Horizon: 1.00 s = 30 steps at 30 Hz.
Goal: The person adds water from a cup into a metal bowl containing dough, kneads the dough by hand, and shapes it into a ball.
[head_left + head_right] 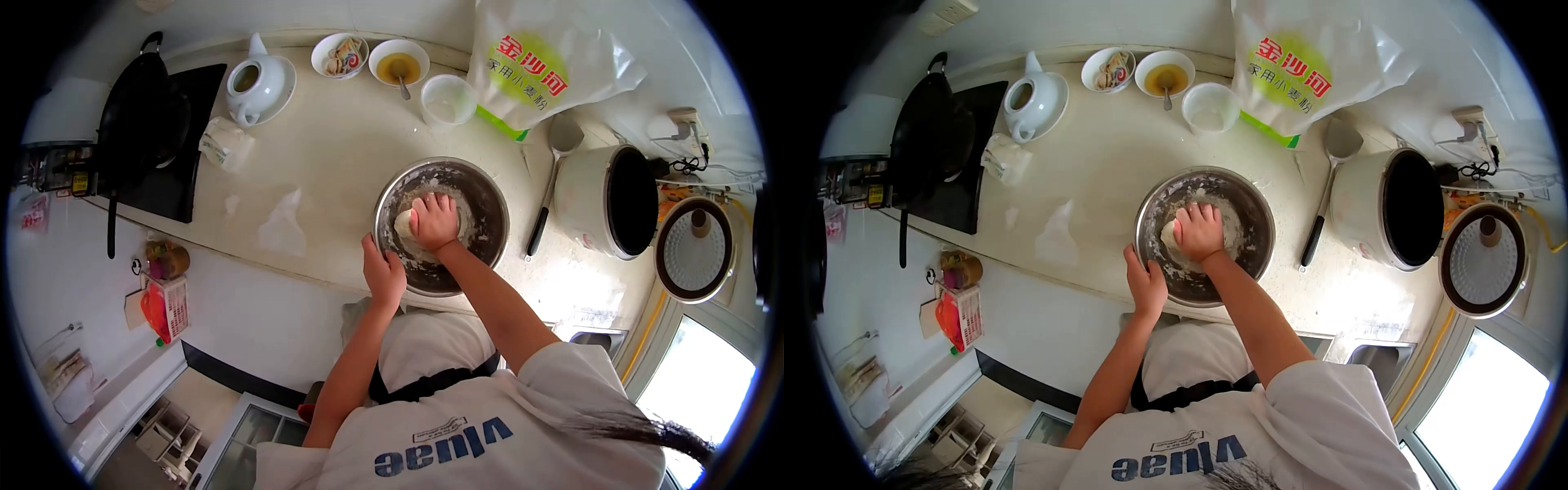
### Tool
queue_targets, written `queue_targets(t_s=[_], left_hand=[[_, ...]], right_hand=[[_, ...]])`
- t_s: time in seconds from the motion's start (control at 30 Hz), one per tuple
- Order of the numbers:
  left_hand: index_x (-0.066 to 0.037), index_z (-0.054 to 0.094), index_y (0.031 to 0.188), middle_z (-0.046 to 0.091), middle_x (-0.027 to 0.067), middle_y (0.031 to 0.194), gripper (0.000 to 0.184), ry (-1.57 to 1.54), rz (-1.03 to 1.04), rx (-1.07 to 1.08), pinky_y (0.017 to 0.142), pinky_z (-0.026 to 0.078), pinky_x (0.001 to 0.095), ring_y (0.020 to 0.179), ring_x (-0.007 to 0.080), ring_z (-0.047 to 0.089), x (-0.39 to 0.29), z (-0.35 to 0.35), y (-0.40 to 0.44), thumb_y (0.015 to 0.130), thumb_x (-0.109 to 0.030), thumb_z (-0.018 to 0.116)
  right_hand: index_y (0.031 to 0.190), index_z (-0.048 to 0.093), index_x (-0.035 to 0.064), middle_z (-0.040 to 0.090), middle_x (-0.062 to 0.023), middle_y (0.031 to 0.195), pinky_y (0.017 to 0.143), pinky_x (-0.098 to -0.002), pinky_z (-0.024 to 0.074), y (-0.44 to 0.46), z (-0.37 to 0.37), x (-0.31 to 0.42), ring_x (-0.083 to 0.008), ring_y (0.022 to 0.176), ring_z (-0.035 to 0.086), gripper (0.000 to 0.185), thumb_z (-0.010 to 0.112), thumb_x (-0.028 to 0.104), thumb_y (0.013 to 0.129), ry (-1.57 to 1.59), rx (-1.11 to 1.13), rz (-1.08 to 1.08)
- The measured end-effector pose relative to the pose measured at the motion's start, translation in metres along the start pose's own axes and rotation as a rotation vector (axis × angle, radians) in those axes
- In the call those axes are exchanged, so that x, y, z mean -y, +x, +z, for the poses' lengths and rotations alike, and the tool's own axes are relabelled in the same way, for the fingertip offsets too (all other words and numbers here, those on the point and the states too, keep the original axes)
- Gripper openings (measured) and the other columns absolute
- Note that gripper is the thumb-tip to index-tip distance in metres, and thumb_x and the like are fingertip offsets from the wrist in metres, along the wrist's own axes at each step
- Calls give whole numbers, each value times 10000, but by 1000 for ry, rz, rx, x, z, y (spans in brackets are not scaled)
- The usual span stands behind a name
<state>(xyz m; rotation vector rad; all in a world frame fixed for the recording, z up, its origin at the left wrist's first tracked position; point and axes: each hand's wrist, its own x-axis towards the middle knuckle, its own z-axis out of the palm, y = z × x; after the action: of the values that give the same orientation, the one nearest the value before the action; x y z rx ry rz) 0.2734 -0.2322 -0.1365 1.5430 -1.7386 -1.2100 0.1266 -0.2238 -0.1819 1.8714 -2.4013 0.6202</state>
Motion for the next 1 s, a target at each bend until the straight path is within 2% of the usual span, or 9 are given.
queue_targets(t_s=[0.13,0.23,0.33,0.37,0.57,0.67,0.77,0.87,1.0], left_hand=[[5,385,1218,560,240,1035,422,67,20,-50,829,425,435,923,406,555,-10,1,0,796,-6,404],[0,389,1213,559,253,1050,420,82,-26,-44,833,415,455,956,419,546,-11,1,-1,793,-8,406],[0,388,1212,559,259,1064,422,41,-7,-26,834,412,462,970,427,544,-10,1,2,791,-10,409],[1,387,1213,560,260,1067,423,23,12,-24,835,411,463,972,429,544,-9,1,1,790,-10,409],[2,371,1225,553,263,1059,439,67,34,-25,845,412,462,982,429,542,-9,-1,2,788,-8,409],[6,365,1230,547,266,1067,443,45,66,7,855,409,461,1002,432,534,-2,-1,5,790,-12,413],[10,361,1230,544,267,1078,445,9,72,50,858,408,462,1012,436,530,-9,-7,4,790,-15,419],[16,358,1226,546,267,1071,441,22,128,23,856,408,460,1001,438,531,1,-3,7,791,-16,424],[17,362,1201,544,264,1054,413,0,125,78,847,410,453,982,432,535,1,-7,7,796,-20,433]], right_hand=[[909,567,78,567,-120,1045,847,-452,388,-1,-3,4,-307,950,500,187,520,237,822,-27,91,10],[1092,554,39,535,-152,1175,977,-467,349,-6,-15,10,-323,1069,491,311,516,200,829,-164,133,-34],[1256,464,17,482,-169,1273,1059,-475,281,-22,-21,12,-341,1183,438,463,521,184,828,-39,234,-168],[1327,404,47,454,-173,1317,1085,-483,241,-25,-25,14,-358,1249,381,559,548,182,804,-68,319,-206],[1240,497,118,512,-150,1200,1049,-476,277,-2,-78,22,-335,1185,425,522,621,177,736,-4,569,-233],[1183,495,106,508,-133,1169,981,-436,357,-15,-37,3,-303,1124,457,508,655,190,709,-125,286,-488],[1186,496,122,507,-131,1100,919,-397,401,-5,-15,7,-306,1075,475,499,643,143,710,53,615,-464],[1174,493,95,493,-142,1062,864,-370,429,-9,-48,14,-326,1039,481,473,623,79,720,34,440,-457],[1172,469,47,483,-163,1020,909,-401,413,-19,-98,-5,-348,1060,471,433,564,20,751,264,432,-192]])
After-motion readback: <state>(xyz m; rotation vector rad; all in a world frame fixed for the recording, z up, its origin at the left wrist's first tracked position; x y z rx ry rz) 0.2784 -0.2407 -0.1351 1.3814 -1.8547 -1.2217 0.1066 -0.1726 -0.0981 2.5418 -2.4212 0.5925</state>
